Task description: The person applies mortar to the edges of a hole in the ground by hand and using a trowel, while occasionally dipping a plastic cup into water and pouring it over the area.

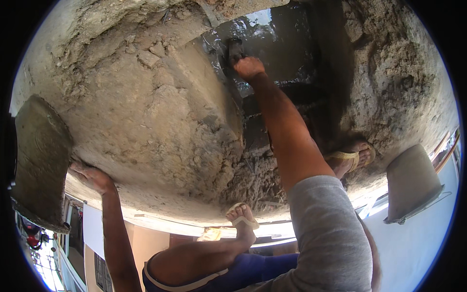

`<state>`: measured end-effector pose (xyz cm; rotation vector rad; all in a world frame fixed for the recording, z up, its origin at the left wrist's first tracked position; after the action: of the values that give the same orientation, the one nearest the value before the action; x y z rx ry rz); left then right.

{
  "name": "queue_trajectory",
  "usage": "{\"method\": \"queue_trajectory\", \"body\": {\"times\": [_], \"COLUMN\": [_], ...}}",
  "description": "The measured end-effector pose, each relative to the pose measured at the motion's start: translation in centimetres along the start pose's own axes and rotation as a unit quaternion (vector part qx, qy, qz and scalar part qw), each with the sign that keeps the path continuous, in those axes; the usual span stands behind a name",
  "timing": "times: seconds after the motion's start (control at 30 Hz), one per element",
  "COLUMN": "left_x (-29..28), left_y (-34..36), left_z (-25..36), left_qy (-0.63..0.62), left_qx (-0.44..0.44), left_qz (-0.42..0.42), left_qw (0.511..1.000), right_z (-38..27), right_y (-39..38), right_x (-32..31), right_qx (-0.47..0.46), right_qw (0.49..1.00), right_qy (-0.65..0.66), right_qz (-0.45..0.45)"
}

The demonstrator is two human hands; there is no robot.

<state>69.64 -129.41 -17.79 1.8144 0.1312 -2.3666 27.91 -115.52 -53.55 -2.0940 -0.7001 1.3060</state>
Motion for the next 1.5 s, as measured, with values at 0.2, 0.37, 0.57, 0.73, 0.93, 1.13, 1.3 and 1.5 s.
{"method": "queue_trajectory", "body": {"times": [0.2,0.37,0.57,0.73,0.93,1.13,1.3,1.5], "left_x": [0.0,0.4,-0.6,0.9,-0.2,-1.1,-2.6,-3.2], "left_y": [0.5,0.7,0.6,-0.5,0.3,-0.5,-0.6,-0.4], "left_z": [4.4,5.8,5.5,0.5,2.7,3.5,4.3,4.3], "left_qy": [0.025,-0.021,0.052,-0.005,0.164,0.125,0.084,0.049], "left_qx": [0.013,0.017,0.051,0.003,0.007,-0.019,-0.042,-0.049], "left_qz": [0.028,0.025,0.042,0.027,0.139,0.128,0.128,0.115], "left_qw": [0.999,0.999,0.996,1.0,0.977,0.984,0.987,0.991], "right_z": [1.0,3.5,2.6,-3.3,-17.3,-29.8,-33.4,-33.4], "right_y": [-3.9,-8.4,-12.6,-17.9,-26.4,-26.0,-23.0,-22.0], "right_x": [4.0,8.0,-2.3,-16.1,-37.7,-45.2,-43.7,-42.3], "right_qx": [-0.05,-0.119,-0.076,-0.012,-0.264,-0.294,-0.44,-0.455], "right_qw": [0.99,0.977,0.991,0.865,0.798,0.811,0.709,0.694], "right_qy": [-0.003,-0.083,0.109,0.5,0.521,0.241,0.049,-0.025], "right_qz": [-0.135,-0.154,-0.012,-0.041,0.148,0.444,0.55,0.558]}}
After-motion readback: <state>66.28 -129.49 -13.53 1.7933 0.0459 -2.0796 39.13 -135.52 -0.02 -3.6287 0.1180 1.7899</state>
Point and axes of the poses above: each hand's wrist, its own y-axis towards the middle knuckle, its own x-axis out of the palm, z = x × y, the point moved 3 cm from there along y, towards the middle knuckle, and after that the axes turned 3 degrees about y, right-handed, at the moved point
